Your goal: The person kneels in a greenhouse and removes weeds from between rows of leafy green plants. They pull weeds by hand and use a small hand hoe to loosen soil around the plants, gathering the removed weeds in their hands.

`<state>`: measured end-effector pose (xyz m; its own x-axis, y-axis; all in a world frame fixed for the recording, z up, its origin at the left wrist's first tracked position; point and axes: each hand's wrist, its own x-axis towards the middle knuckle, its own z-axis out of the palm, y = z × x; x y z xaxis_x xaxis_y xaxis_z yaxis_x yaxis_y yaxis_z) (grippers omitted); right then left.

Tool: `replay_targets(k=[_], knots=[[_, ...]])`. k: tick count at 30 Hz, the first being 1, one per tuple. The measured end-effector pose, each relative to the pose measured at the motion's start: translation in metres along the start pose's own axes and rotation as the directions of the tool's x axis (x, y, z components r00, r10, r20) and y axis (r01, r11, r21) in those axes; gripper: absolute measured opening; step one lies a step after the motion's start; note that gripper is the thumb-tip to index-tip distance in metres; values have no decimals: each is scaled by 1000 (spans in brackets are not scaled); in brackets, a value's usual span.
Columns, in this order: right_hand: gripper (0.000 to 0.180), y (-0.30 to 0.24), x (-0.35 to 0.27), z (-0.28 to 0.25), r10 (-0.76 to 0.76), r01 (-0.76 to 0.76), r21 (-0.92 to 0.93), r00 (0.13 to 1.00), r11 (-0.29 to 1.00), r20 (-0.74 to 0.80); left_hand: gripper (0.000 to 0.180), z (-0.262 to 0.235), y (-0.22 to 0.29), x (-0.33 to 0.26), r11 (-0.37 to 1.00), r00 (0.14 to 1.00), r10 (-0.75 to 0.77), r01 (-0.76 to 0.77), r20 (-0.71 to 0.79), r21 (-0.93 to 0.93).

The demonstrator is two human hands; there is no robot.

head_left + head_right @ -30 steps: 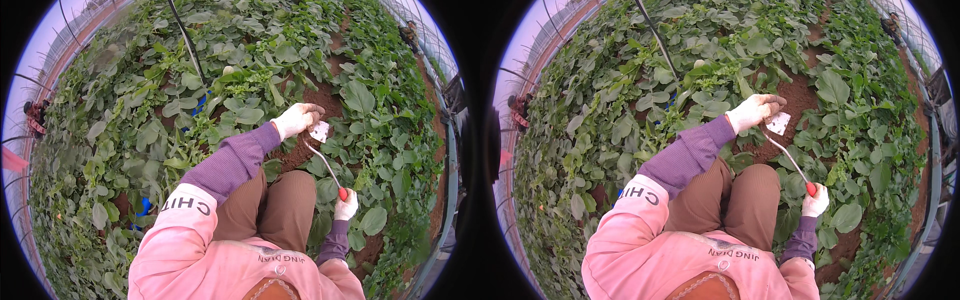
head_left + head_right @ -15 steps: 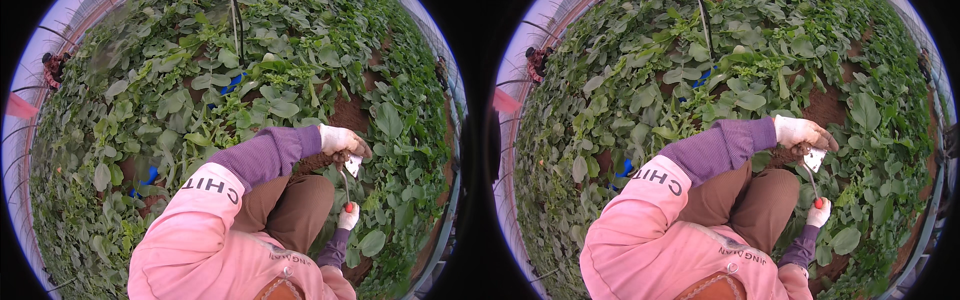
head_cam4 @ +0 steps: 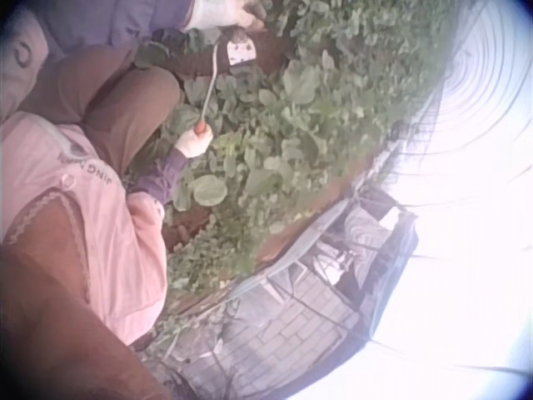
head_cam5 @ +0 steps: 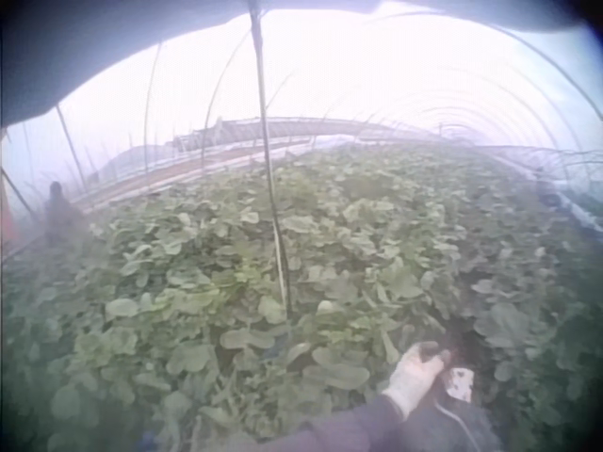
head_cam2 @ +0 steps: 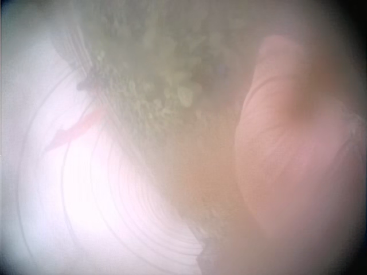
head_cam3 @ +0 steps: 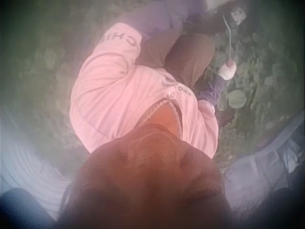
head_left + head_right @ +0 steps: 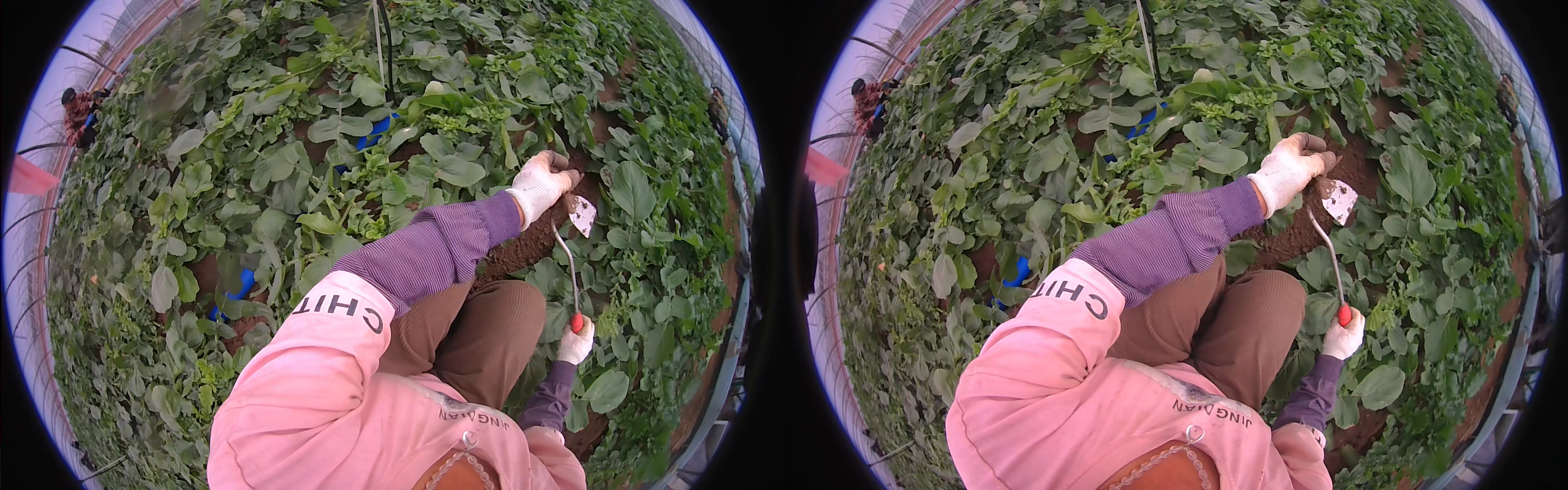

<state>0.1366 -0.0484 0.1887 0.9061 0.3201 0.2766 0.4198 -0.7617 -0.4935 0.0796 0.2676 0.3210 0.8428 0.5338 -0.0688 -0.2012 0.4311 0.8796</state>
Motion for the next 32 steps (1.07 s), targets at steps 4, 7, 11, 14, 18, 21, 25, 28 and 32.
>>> replay_targets(k=[4, 7, 11, 14, 18, 21, 25, 28, 32], knots=[[20, 3, -4, -5, 63, -62, -52, 998, 997, 17, 46, -4, -1, 1, 989, 968, -82, 51, 235, 138], [19, 3, -5, -9, 78, -73, -106, 996, 992, 40, 47, -5, -4, 3, 957, 948, -151, 69, 282, 281], [17, 8, -3, -8, 29, -21, -67, 992, 998, 122, 44, -9, -4, -1, 980, 911, -172, 121, 375, 157], [18, 20, -3, -2, 22, -31, 43, 977, 999, 214, 41, -5, -5, -1, 965, 837, -262, 243, 480, 102], [16, 27, -2, 4, 55, -108, 101, 901, 989, 430, 58, -10, -10, 5, 901, 639, -275, 431, 718, -39], [15, 9, -1, 2, 115, -394, 235, 688, 889, 716, 78, -11, -11, 4, 752, 508, -174, 622, 843, -220], [16, -23, -4, -19, 29, -541, 370, 592, 756, 806, 79, -8, -8, 8, 844, 731, -168, 454, 661, -288], [19, -38, -6, -20, 19, -574, 450, 630, 684, 776, 44, -15, -9, 15, 977, 972, -195, 181, 129, 110], [22, -41, -10, -21, 76, -627, 430, 616, 650, 784, 28, -40, -21, 28, 512, 921, 379, -293, 95, 807]])
